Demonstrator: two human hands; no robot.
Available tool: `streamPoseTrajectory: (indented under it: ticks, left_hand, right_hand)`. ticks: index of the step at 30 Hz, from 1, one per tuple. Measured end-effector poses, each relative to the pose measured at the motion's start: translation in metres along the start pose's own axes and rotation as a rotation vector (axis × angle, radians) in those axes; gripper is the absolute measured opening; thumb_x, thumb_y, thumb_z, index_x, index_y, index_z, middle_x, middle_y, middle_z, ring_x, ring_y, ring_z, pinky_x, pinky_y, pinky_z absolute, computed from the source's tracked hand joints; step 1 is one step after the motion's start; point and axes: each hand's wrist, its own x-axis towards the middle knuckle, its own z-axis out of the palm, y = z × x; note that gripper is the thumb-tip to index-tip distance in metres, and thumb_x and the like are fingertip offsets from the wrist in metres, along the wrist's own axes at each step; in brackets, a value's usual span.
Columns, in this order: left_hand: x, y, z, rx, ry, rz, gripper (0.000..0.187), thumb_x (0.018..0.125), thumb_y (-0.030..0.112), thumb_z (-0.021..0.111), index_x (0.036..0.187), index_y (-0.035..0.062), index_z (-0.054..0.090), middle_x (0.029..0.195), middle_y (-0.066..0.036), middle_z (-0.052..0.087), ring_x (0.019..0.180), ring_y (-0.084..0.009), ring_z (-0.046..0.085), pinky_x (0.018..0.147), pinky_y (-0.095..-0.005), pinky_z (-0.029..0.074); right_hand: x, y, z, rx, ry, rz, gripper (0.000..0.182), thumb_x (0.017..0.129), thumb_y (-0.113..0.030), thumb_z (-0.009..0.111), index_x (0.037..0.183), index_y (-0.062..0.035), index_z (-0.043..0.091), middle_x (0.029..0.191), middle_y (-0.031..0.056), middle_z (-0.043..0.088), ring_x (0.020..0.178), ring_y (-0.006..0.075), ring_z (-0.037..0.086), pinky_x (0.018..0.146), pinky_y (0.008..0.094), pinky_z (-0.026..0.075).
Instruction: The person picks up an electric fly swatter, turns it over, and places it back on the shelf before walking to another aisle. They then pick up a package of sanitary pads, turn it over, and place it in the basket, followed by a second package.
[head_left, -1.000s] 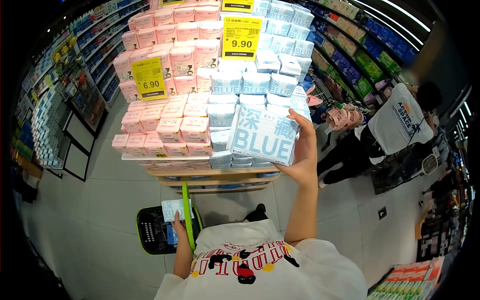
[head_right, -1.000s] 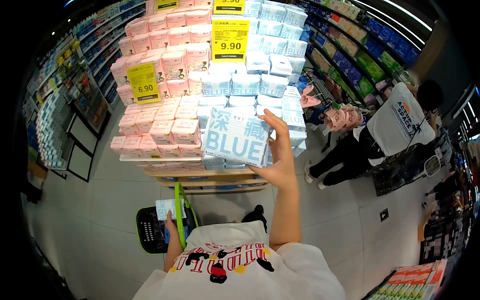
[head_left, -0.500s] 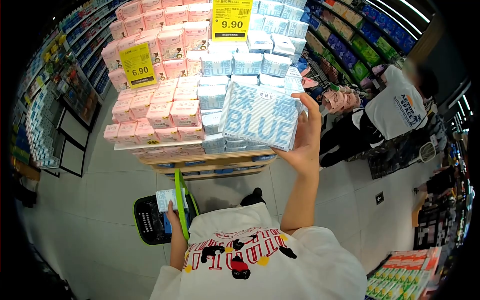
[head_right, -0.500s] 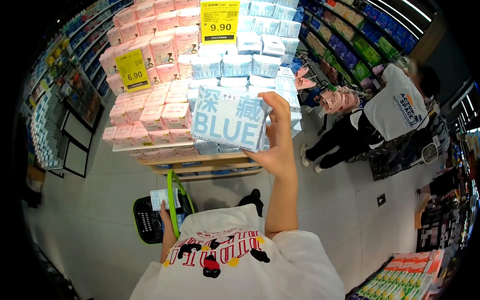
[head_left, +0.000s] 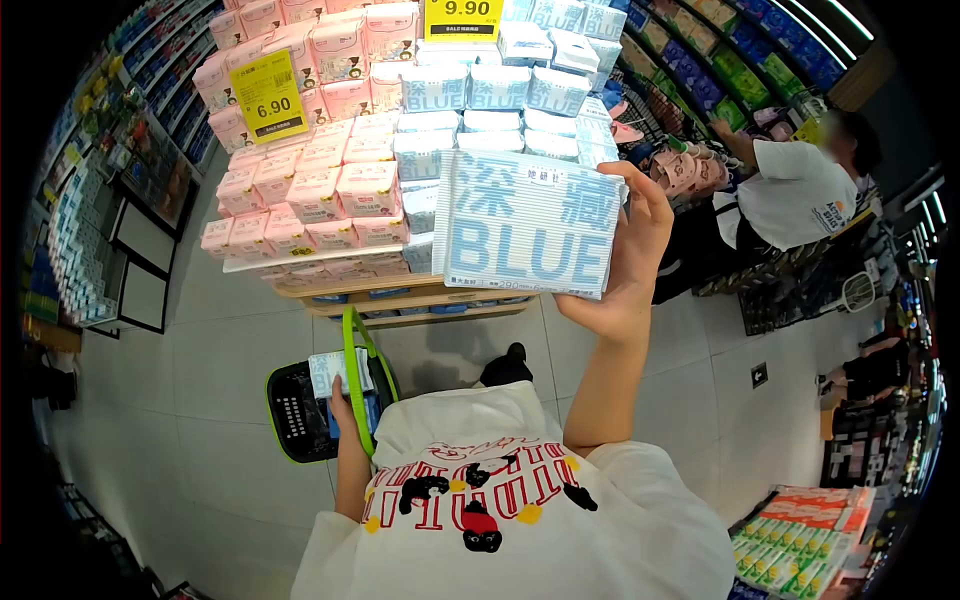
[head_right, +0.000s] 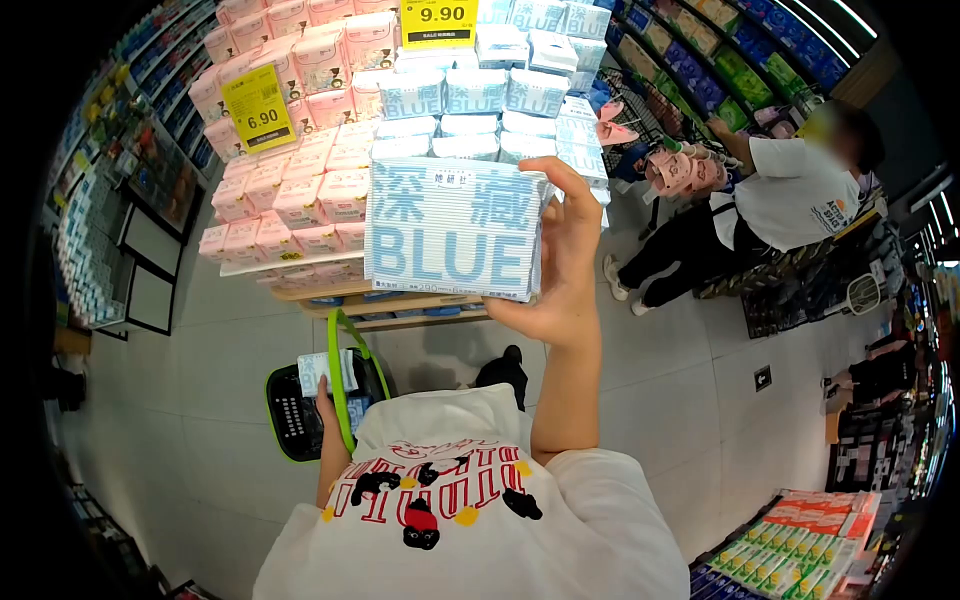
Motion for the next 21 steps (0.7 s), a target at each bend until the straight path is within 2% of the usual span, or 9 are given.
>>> streamPoseTrajectory:
  ticks: [4, 8, 11, 13, 15, 16, 18, 19, 21]
  left_hand:
    - [0.018, -0.005, -0.021, 0.127, 0.010, -0.105, 0.040, 0.084, 0.022, 0.067, 0.115, -0.0002, 0.056, 0.103, -0.009, 0.063, 0.085, -0.0189, 0.063, 0.071, -0.0307, 0.051]
    - [0.013, -0.005, -0.013, 0.031, 0.008, -0.079, 0.042, 0.083, 0.024, 0.069, 0.114, -0.0006, 0.057, 0.101, -0.008, 0.063, 0.083, -0.0184, 0.062, 0.070, -0.0305, 0.050]
    - [0.012, -0.005, -0.013, -0.008, -0.025, -0.091, 0.042, 0.083, 0.025, 0.069, 0.114, -0.0014, 0.058, 0.100, -0.008, 0.063, 0.083, -0.0186, 0.063, 0.071, -0.0306, 0.050]
    - [0.008, -0.004, -0.008, -0.027, -0.057, -0.105, 0.042, 0.083, 0.025, 0.069, 0.114, -0.0019, 0.058, 0.101, -0.008, 0.063, 0.084, -0.0186, 0.062, 0.071, -0.0308, 0.050]
    - [-0.002, -0.001, 0.008, 0.058, 0.006, -0.026, 0.037, 0.085, 0.039, 0.062, 0.098, 0.0039, 0.062, 0.079, -0.005, 0.061, 0.067, -0.0155, 0.059, 0.059, -0.0285, 0.047]
    - [-0.001, -0.002, 0.005, 0.062, 0.009, -0.029, 0.037, 0.085, 0.039, 0.062, 0.098, 0.0039, 0.062, 0.079, -0.005, 0.061, 0.067, -0.0155, 0.059, 0.059, -0.0285, 0.047]
    - [0.003, -0.004, -0.002, 0.086, -0.010, -0.026, 0.040, 0.085, 0.038, 0.062, 0.102, 0.0016, 0.062, 0.085, -0.006, 0.063, 0.074, -0.0171, 0.061, 0.065, -0.0306, 0.049]
    - [0.000, -0.001, 0.000, 0.087, -0.004, -0.029, 0.040, 0.085, 0.038, 0.062, 0.102, 0.0016, 0.062, 0.085, -0.006, 0.063, 0.074, -0.0171, 0.061, 0.065, -0.0306, 0.049]
    - [-0.015, 0.016, 0.015, 0.019, 0.023, 0.071, 0.042, 0.083, 0.019, 0.069, 0.117, -0.0012, 0.055, 0.107, -0.009, 0.062, 0.091, -0.0186, 0.062, 0.076, -0.0310, 0.051]
  right_hand:
    - [-0.001, 0.000, 0.000, 0.064, -0.008, -0.059, 0.097, 0.051, 0.001, 0.070, 0.138, -0.0081, 0.026, 0.135, 0.0142, 0.034, 0.110, 0.0227, 0.049, 0.087, 0.0321, 0.047]
    - [-0.004, -0.002, -0.003, -0.008, -0.013, -0.067, 0.097, 0.053, -0.001, 0.071, 0.139, -0.0062, 0.026, 0.133, 0.0137, 0.036, 0.110, 0.0229, 0.050, 0.088, 0.0334, 0.048]
    - [-0.007, -0.004, 0.001, -0.049, 0.007, 0.004, 0.097, 0.054, -0.004, 0.073, 0.139, -0.0036, 0.025, 0.129, 0.0153, 0.039, 0.111, 0.0231, 0.050, 0.089, 0.0347, 0.048]
    - [-0.011, -0.001, 0.002, -0.024, 0.054, 0.072, 0.095, 0.055, -0.013, 0.072, 0.138, -0.0024, 0.027, 0.135, 0.0130, 0.037, 0.120, 0.0263, 0.045, 0.100, 0.0374, 0.036]
    - [-0.013, -0.001, 0.003, -0.015, 0.096, 0.114, 0.093, 0.057, -0.018, 0.073, 0.137, -0.0008, 0.029, 0.135, 0.0143, 0.039, 0.122, 0.0269, 0.043, 0.101, 0.0376, 0.034]
    - [-0.013, 0.000, 0.002, 0.000, 0.096, 0.143, 0.093, 0.059, -0.022, 0.074, 0.137, -0.0004, 0.029, 0.133, 0.0152, 0.040, 0.122, 0.0269, 0.043, 0.101, 0.0373, 0.034]
    - [-0.012, 0.004, 0.003, 0.035, 0.114, 0.177, 0.090, 0.063, -0.031, 0.074, 0.137, 0.0008, 0.033, 0.129, 0.0170, 0.044, 0.122, 0.0262, 0.043, 0.101, 0.0364, 0.034]
    - [-0.013, 0.007, 0.003, 0.036, 0.112, 0.183, 0.090, 0.063, -0.031, 0.074, 0.137, 0.0008, 0.033, 0.129, 0.0170, 0.044, 0.122, 0.0262, 0.043, 0.101, 0.0364, 0.034]
    - [-0.016, 0.014, 0.005, 0.140, 0.166, 0.273, 0.085, 0.062, -0.012, 0.072, 0.136, 0.0008, 0.032, 0.126, 0.0155, 0.045, 0.113, 0.0227, 0.051, 0.093, 0.0350, 0.044]
